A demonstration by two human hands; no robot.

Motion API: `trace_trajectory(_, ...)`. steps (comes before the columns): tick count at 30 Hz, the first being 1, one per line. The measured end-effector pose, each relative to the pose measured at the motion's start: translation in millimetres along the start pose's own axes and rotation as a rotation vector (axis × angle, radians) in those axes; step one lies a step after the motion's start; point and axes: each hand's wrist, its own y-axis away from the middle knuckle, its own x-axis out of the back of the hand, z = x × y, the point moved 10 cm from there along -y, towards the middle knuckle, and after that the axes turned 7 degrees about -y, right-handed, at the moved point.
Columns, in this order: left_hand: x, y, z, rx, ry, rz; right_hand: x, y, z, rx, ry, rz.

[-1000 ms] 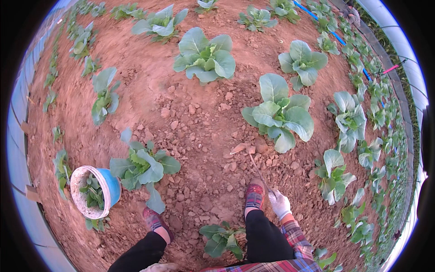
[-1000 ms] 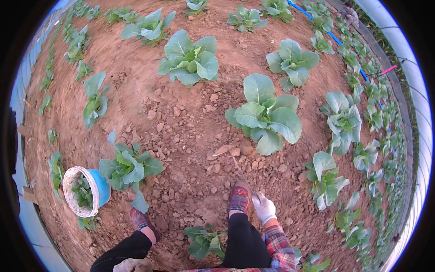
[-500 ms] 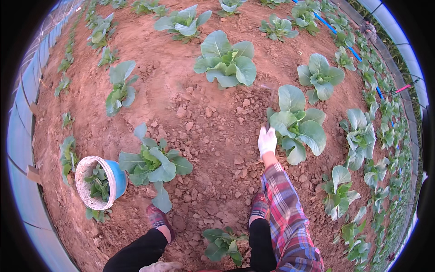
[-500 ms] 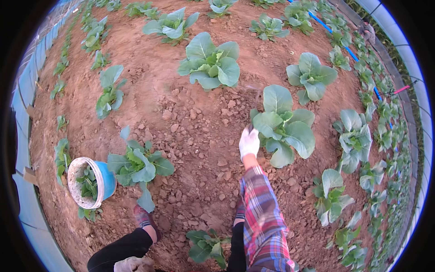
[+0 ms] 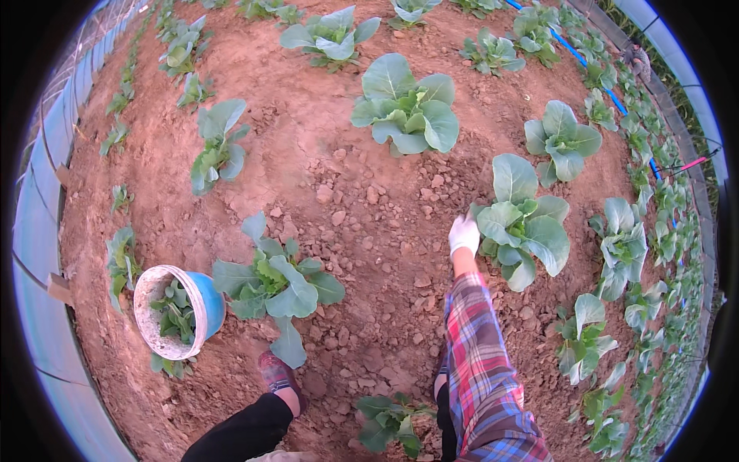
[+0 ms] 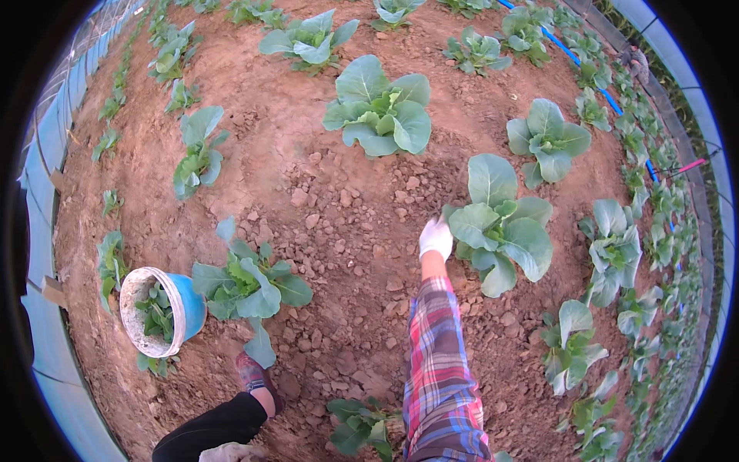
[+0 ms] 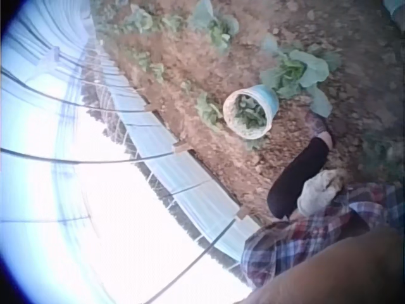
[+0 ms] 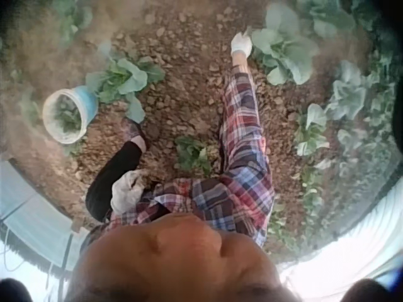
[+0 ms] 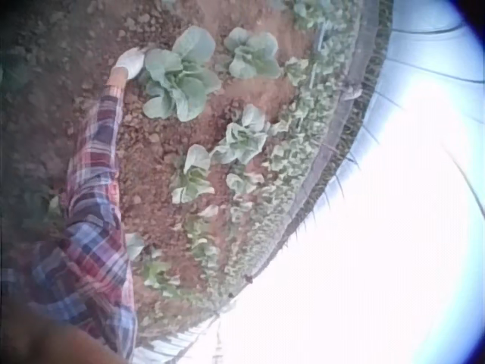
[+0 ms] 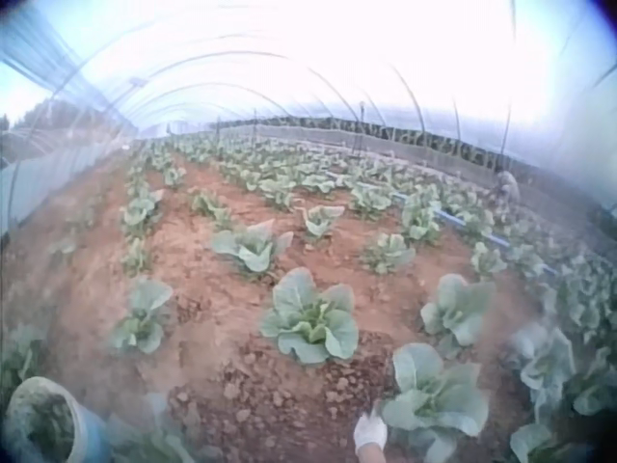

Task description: The person uses a small hand tool to loosen soil around young leafy plants in a greenhouse, then pulls weeds by hand and places them into a white bucket. The person moves along the rows, repeating the process of loosening soil and removing weeds.

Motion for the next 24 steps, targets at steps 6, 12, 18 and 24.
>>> trace_trajectory(6,-13.3,-7.6,5.9,0.003,0.053,-0.119,19.5,78.7,44.8,-0.067,-0.092,-0.075)
trace_trajectory(12,-12.9,-14.2,9.0,-0.07,0.003,-0.049,49.4,24.9,16.3,0.085,-0.186,0.102)
trace_trajectory(18,-22.4,-14.0,-19.3,0.113,0.01,-0.133,54.6,-90.7,-9.0,-0.003,-0.235,0.073)
trace_trajectory(24,-20.6,-14.0,7.5,-0.057,-0.006,-0.109,21.0,-9.3,15.6,0.094,0.006,-0.056)
